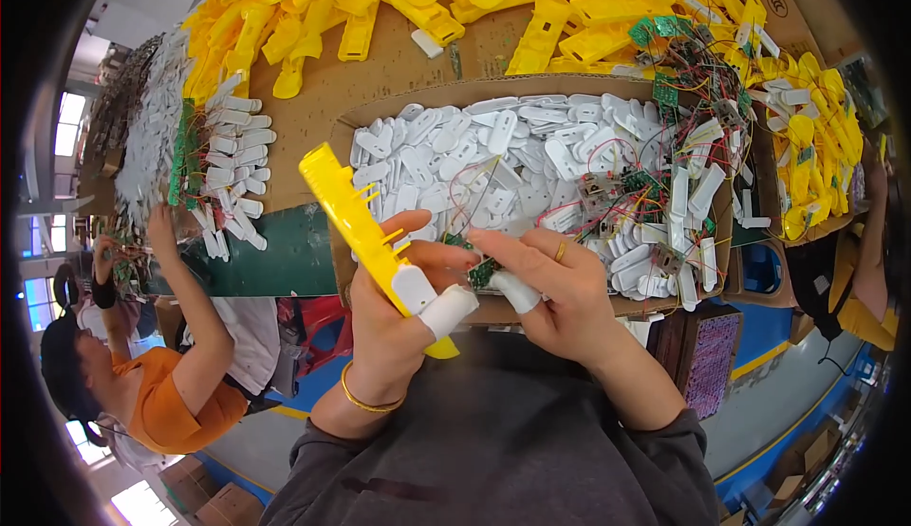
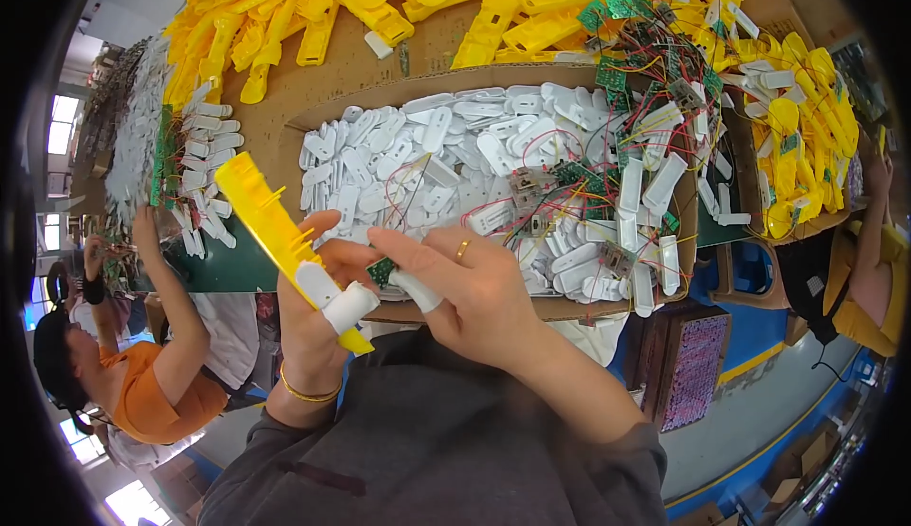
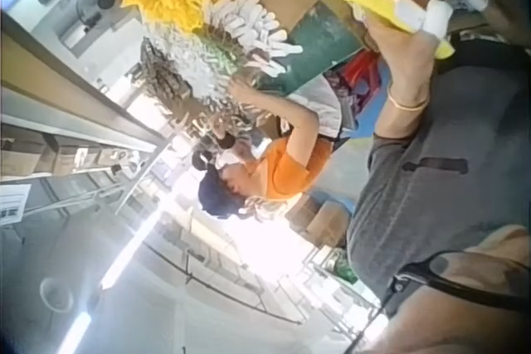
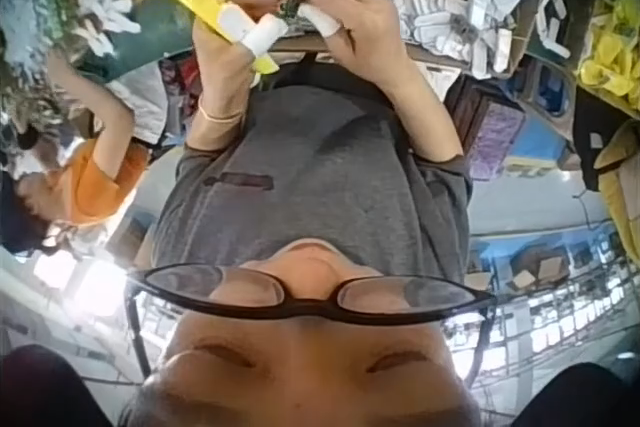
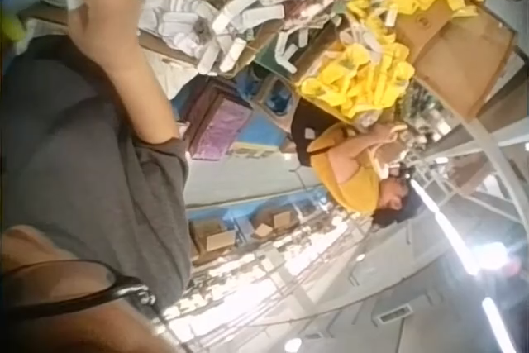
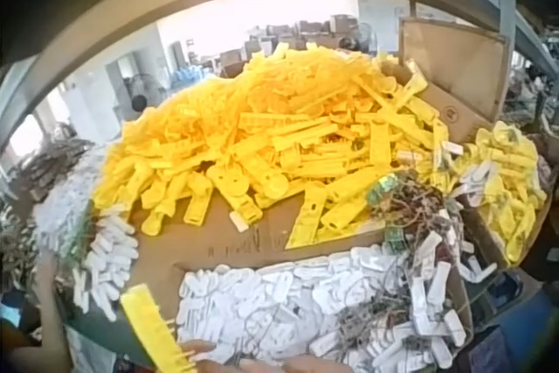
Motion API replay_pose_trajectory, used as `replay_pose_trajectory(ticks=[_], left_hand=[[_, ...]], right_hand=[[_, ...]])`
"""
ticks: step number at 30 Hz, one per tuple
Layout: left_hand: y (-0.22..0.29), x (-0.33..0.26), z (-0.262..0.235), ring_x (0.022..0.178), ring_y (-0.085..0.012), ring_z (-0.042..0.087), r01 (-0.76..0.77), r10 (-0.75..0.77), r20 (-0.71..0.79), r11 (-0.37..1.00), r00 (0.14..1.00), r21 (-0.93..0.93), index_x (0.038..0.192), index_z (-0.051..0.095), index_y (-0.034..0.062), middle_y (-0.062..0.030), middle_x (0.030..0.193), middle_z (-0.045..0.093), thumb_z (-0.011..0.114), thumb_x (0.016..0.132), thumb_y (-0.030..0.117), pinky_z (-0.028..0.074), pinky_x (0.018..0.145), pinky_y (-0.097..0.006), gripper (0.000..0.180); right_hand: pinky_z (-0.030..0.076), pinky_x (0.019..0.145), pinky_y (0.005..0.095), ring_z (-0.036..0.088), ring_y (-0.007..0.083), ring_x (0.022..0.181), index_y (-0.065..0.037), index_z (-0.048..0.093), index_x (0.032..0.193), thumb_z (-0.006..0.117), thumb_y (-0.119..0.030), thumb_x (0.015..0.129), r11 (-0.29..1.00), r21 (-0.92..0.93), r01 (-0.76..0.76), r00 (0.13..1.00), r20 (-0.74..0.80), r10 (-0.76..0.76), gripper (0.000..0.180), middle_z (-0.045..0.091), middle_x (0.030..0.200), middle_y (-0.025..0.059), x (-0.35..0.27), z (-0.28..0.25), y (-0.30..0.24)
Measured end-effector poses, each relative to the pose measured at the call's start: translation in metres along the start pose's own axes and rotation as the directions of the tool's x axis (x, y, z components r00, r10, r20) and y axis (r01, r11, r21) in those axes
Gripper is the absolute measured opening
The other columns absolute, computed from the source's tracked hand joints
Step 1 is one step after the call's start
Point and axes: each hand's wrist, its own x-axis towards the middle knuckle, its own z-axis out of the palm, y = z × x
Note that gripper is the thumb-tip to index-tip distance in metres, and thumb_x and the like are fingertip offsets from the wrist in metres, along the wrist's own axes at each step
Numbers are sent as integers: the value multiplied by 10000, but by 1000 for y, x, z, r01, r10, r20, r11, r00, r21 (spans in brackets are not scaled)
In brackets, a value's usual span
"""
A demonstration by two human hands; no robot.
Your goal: Manually assembling yellow plastic housings with internal circuit boards and white cylindrical components on an assembly line.
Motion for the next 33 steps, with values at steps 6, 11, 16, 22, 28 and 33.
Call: replay_pose_trajectory(ticks=[6,11,16,22,28,33], left_hand=[[-5,5,10,792,-116,597,90,-103,-93,986,990,-137,1179,404,9,-99,953,622,657,677,-83,475,707,-229,569],[-7,5,5,740,-114,574,85,-115,-153,979,981,-186,1163,403,15,-56,870,594,638,699,-68,459,674,-223,527],[21,-8,-2,643,-145,527,-48,55,3,895,998,-444,1232,338,35,-45,743,517,665,667,-37,429,594,-238,656],[-11,21,-27,936,-226,553,254,-187,173,742,967,-620,1223,422,90,-83,1116,518,456,880,516,507,744,-361,549],[-32,16,2,937,-193,574,345,-280,203,717,938,-606,1241,429,41,-77,1088,549,443,838,597,510,767,-332,687],[-34,12,7,988,-200,577,354,-283,219,820,934,-450,1238,440,38,-92,1147,544,431,858,567,505,808,-342,652]], right_hand=[[459,547,306,569,238,615,-14,586,1132,581,70,680,989,-81,-125,966,-239,102,460,600,760,119,-2,11,-1],[491,563,306,581,249,606,4,589,1108,592,67,657,992,-89,-94,992,-91,86,455,633,863,139,3,6,-20],[447,472,318,549,205,551,-4,618,1007,655,38,614,935,-181,305,934,-134,-331,397,622,801,99,9,1,-43],[400,572,283,494,162,599,-75,643,944,775,-112,634,998,32,53,979,-199,-46,339,569,682,4,24,5,-16],[405,583,282,491,184,614,-68,653,921,744,-18,581,988,-118,103,961,-245,-129,356,543,663,9,10,15,-4],[412,559,291,501,197,618,-58,651,902,732,2,556,984,-128,120,957,-250,-149,361,551,672,20,11,10,-3]])
